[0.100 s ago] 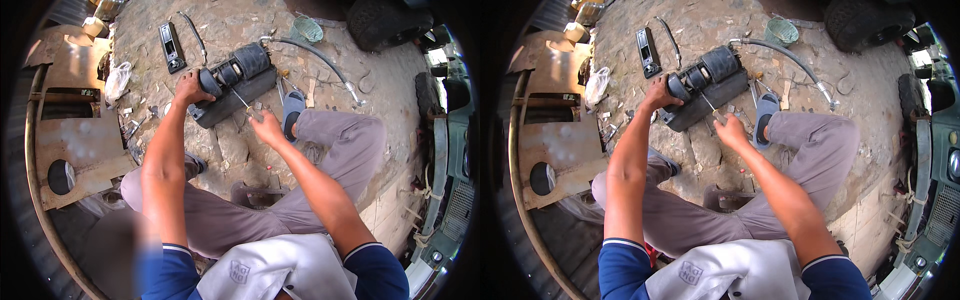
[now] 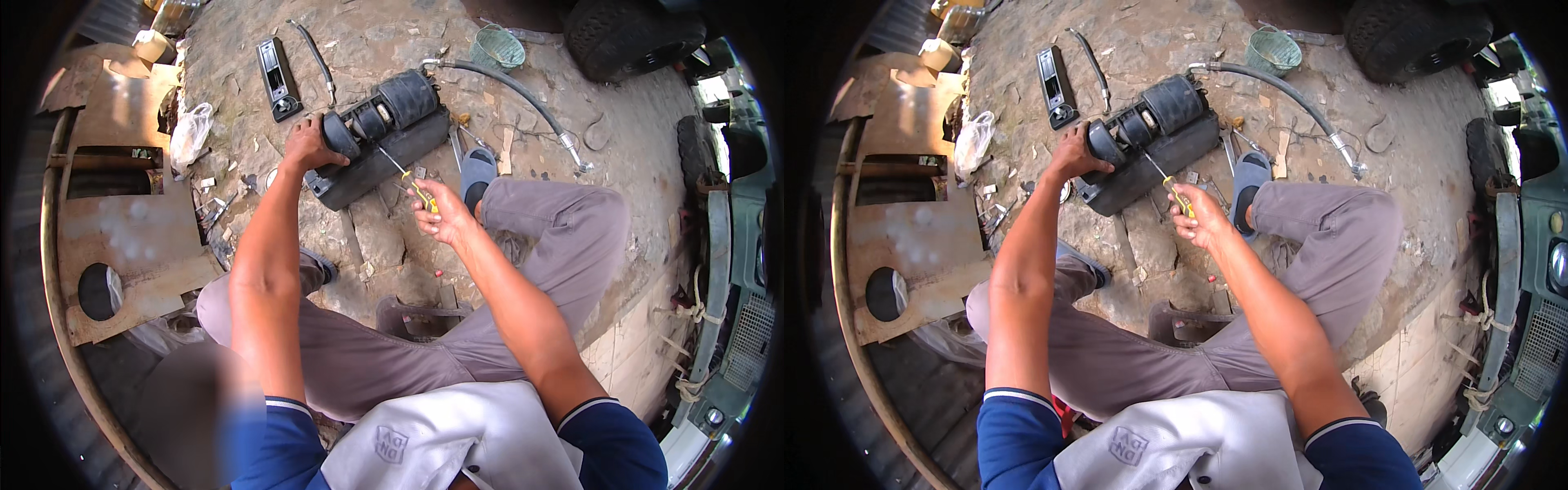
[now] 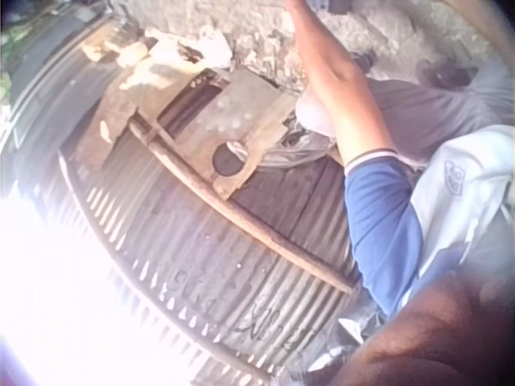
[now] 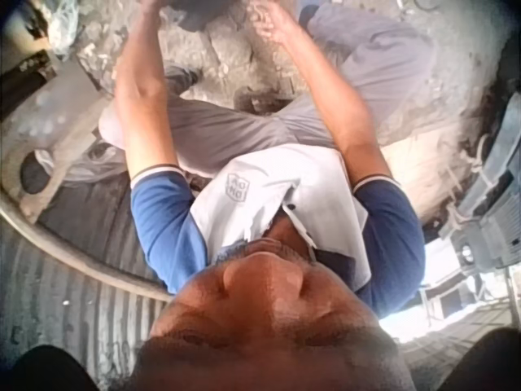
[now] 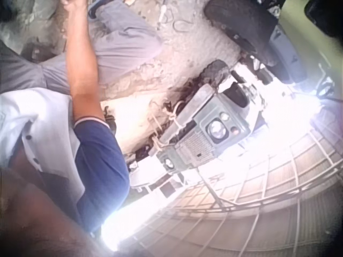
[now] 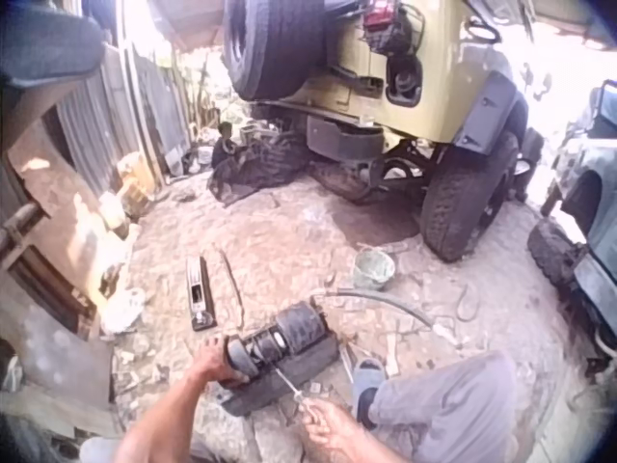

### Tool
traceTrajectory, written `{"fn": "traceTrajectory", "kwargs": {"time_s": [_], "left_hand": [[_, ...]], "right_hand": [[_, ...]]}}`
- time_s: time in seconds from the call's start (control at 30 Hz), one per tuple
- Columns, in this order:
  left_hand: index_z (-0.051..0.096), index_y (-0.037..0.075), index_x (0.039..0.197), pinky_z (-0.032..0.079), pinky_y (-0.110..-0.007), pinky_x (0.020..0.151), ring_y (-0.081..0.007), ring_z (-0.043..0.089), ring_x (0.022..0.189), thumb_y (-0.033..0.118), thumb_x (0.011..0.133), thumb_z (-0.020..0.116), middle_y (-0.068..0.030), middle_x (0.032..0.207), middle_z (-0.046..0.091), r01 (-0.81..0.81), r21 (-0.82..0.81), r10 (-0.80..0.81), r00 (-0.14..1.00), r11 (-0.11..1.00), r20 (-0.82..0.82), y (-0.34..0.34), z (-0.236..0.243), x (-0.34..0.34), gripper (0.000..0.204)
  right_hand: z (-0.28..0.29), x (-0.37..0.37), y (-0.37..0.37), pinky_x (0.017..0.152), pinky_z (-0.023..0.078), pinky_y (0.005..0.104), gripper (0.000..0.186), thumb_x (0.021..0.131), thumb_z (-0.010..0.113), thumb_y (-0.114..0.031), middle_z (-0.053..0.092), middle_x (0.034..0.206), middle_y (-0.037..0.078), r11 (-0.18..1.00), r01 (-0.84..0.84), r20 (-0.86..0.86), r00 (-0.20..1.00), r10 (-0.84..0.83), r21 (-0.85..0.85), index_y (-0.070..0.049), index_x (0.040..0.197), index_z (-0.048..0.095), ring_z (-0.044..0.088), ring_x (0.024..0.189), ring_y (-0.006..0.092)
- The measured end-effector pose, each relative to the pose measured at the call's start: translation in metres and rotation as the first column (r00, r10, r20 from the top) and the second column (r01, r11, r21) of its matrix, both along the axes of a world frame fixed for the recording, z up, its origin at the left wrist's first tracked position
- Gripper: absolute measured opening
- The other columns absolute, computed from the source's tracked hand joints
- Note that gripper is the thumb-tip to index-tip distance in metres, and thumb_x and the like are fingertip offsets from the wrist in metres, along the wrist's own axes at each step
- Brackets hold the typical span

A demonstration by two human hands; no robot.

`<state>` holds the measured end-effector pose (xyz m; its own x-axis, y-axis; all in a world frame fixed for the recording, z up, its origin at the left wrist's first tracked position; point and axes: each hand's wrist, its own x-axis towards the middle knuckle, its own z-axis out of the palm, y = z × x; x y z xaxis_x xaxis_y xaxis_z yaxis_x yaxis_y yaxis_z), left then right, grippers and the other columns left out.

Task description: The person assembles a blower unit, joining the housing sections and securing them using a screwdriver.

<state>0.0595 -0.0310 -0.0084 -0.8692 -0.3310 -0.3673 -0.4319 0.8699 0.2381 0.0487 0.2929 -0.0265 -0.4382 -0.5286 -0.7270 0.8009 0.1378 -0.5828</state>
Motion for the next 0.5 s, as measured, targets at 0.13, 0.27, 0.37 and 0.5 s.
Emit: {"fn": "traceTrajectory", "kwargs": {"time_s": [0.13, 0.27, 0.37, 0.5], "left_hand": [[0.034, 0.01, 0.153, 0.039, -0.046, 0.112, -0.0408, 0.041, 0.138, 0.056, 0.045, 0.094, -0.0229, 0.145, 0.047, -0.015, -0.01, 0.014, 1.0, 1.0, -0.004, -0.01, -0.007, 0.012, 0.132], [0.034, 0.009, 0.153, 0.04, -0.046, 0.112, -0.041, 0.042, 0.137, 0.055, 0.045, 0.094, -0.0221, 0.144, 0.048, 0.008, -0.027, -0.009, 0.999, 1.0, -0.04, 0.002, -0.002, 0.002, 0.132], [0.031, 0.007, 0.154, 0.04, -0.047, 0.112, -0.0409, 0.04, 0.138, 0.053, 0.047, 0.094, -0.0221, 0.147, 0.043, 0.027, 0.018, -0.026, 1.0, 0.999, -0.017, 0.006, 0.005, 0.0, 0.132], [0.031, 0.007, 0.154, 0.04, -0.047, 0.112, -0.0413, 0.041, 0.138, 0.052, 0.048, 0.094, -0.0228, 0.147, 0.044, 0.001, 0.014, -0.001, 1.0, 1.0, 0.005, -0.002, 0.001, 0.009, 0.131]], "right_hand": [[0.037, 0.026, -0.015, 0.081, 0.053, 0.0517, 0.048, 0.092, 0.065, -0.038, 0.059, 0.111, 0.031, 0.632, 0.024, -0.606, 0.313, 0.731, 0.775, 0.0, 0.118, 0.052, 0.067, 0.095, 0.0434], [0.008, 0.018, -0.02, 0.073, 0.053, 0.0506, 0.039, 0.096, 0.061, -0.031, 0.063, 0.095, 0.024, 0.806, -0.012, -0.663, 0.563, 0.495, 0.592, 0.004, 0.112, 0.053, 0.068, 0.088, 0.0408], [-0.012, 0.009, 0.003, 0.077, 0.052, 0.0498, 0.041, 0.095, 0.063, -0.034, 0.064, 0.096, 0.021, 0.988, 0.12, -0.025, 0.993, -0.118, 0.1, 0.002, 0.113, 0.053, 0.068, 0.087, 0.0367], [0.021, 0.021, -0.01, 0.088, 0.051, 0.051, 0.047, 0.089, 0.07, -0.032, 0.064, 0.106, 0.025, 0.836, 0.047, -0.686, 0.598, 0.414, 0.546, -0.001, 0.119, 0.051, 0.065, 0.104, 0.0388]]}}
